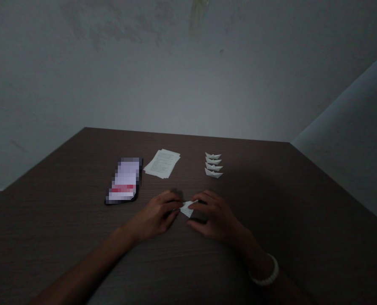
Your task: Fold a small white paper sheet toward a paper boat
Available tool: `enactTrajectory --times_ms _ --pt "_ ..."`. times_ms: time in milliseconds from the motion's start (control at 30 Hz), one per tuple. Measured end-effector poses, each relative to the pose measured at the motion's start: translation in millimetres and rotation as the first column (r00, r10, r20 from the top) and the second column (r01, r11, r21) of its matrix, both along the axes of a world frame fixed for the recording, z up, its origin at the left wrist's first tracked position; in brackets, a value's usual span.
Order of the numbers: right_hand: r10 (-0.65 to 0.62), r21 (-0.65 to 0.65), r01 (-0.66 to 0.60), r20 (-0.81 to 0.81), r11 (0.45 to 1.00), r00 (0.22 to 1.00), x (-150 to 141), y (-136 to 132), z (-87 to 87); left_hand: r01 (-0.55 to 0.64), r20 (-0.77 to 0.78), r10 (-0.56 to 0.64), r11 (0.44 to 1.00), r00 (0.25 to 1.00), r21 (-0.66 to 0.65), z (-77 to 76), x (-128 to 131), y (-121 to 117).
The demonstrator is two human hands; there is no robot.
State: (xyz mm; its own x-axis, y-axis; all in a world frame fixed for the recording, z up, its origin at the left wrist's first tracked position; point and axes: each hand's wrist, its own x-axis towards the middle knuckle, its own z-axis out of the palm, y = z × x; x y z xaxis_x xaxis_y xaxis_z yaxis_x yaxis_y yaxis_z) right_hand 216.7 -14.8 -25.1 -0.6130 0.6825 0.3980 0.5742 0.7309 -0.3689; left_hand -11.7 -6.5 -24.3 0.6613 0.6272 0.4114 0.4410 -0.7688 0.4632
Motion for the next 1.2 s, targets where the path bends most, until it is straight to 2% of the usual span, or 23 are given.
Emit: enactTrajectory --times_ms 300,467,733,1200 --pt "-0.018 0.035 0.016 0.057 0.999 0.998 -3.4 -0.6 4.0 0.002 -0.012 -0.002 0.999 1.000 0.035 1.8 0.2 0.8" --pt "-0.016 0.083 0.011 0.066 0.996 0.998 -4.7 2.3 -0.7 -0.013 -0.014 0.013 0.999 1.000 0.030 3.3 0.6 -1.4" --pt "-0.038 0.062 0.035 0.042 0.997 0.998 -3.0 3.4 -1.2 -0.060 -0.027 0.063 0.992 0.998 0.107 -4.1 0.1 0.3" --pt "0.000 0.009 0.000 0.006 1.000 1.000 -4.8 -1.5 2.6 -0.039 -0.035 0.040 0.999 0.999 0.009 2.1 -2.0 0.1"
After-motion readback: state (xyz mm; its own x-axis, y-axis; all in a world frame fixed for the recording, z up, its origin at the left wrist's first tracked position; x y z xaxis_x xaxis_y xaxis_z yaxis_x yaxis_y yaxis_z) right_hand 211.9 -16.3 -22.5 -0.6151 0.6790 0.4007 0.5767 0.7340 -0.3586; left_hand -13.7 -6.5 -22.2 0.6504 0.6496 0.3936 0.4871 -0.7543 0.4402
